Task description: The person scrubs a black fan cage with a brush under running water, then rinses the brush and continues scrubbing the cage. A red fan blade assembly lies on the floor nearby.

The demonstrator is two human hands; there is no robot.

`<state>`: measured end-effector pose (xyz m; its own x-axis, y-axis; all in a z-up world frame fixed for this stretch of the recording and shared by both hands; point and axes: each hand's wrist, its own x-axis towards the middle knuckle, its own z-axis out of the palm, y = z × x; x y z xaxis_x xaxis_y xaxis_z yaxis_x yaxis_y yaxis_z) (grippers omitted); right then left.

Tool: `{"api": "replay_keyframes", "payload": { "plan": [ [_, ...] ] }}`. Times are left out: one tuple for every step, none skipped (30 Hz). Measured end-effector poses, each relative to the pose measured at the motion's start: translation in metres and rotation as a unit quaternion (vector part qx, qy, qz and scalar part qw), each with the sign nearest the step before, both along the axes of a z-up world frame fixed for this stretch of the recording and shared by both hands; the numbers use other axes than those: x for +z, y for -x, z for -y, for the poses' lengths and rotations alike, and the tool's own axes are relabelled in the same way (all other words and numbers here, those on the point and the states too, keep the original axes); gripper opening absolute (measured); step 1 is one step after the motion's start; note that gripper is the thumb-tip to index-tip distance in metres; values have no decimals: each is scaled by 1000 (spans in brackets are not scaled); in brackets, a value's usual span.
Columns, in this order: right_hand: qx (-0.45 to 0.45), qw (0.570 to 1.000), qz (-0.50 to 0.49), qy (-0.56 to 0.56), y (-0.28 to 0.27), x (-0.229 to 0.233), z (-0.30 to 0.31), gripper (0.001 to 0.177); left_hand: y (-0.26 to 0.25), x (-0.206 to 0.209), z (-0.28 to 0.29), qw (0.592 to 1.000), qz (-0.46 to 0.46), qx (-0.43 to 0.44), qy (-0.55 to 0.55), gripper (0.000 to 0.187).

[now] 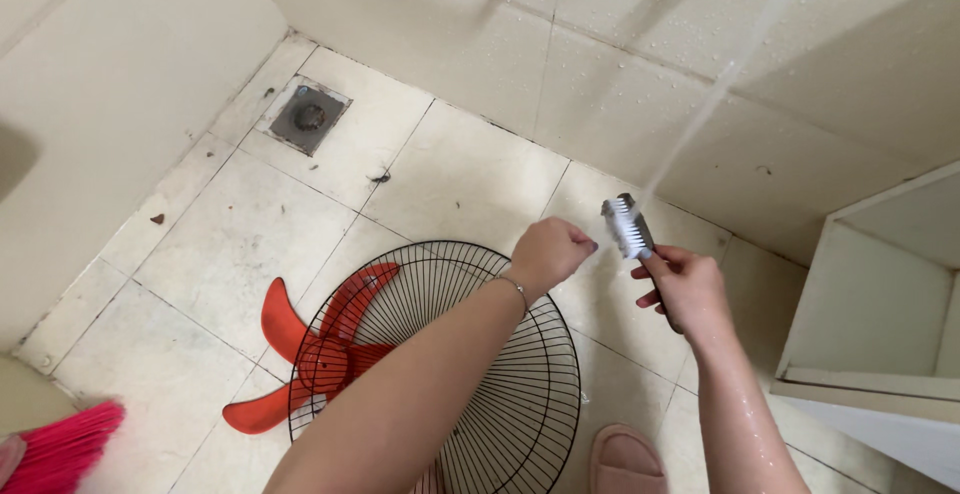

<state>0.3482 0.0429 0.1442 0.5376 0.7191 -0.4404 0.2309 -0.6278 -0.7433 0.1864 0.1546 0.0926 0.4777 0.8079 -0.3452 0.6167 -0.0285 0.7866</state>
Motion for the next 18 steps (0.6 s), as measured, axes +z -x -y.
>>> {"api": "replay_keyframes", "payload": {
  "plan": [
    [0, 1000, 2, 5, 1, -2, 0, 35, 0, -6, 1, 999, 3, 4, 31, 29],
    [3, 1000, 1, 2, 1, -4, -1, 35, -1, -12, 1, 999, 10, 13, 41, 32],
    [6, 1000, 1, -1, 1, -6, -1, 35, -2, -18, 0, 998, 17, 21, 50, 35],
    [9, 1000, 0, -4, 1, -8, -1, 35, -4, -24, 0, 997, 24, 30, 60, 39],
    [9, 1000, 1, -6, 2, -9, 0, 35, -7, -31, 1, 995, 45, 40, 84, 39],
    [10, 1000, 1, -7, 2, -10, 0, 34, -11, -38, 2, 991, 66, 51, 107, 40],
    [11, 1000, 2, -9, 2, -12, -1, 34, -15, -45, 2, 986, 87, 62, 130, 41],
    [10, 1000, -2, -11, 2, -13, 0, 34, -20, -52, 4, 980, 121, 62, 147, 39],
    [8, 1000, -6, -13, 2, -15, 1, 34, -26, -59, 6, 972, 155, 63, 163, 37],
    [6, 1000, -11, -15, 2, -17, 1, 33, -30, -66, 6, 964, 188, 62, 178, 36],
    [8, 1000, -15, -19, 1, -18, 0, 33, -32, -72, 6, 964, 186, 68, 176, 35],
    [9, 1000, -18, -21, 0, -20, 1, 32, -36, -77, 7, 964, 184, 73, 176, 34],
    [9, 999, -21, -24, -2, -22, 2, 32, -39, -81, 7, 964, 181, 78, 176, 33],
    [7, 999, -27, -26, -4, -23, 3, 32, -40, -83, 8, 962, 201, 78, 165, 31],
    [5, 999, -34, -29, -6, -24, 4, 32, -42, -84, 9, 960, 221, 78, 153, 30],
    [4, 999, -40, -31, -7, -25, 4, 32, -42, -82, 9, 957, 241, 79, 141, 28],
    [3, 998, -44, -33, -7, -26, 5, 32, -42, -79, 9, 966, 210, 85, 126, 27],
    [1, 998, -48, -34, -8, -27, 5, 32, -41, -74, 9, 974, 178, 91, 110, 26]
  ]
}}
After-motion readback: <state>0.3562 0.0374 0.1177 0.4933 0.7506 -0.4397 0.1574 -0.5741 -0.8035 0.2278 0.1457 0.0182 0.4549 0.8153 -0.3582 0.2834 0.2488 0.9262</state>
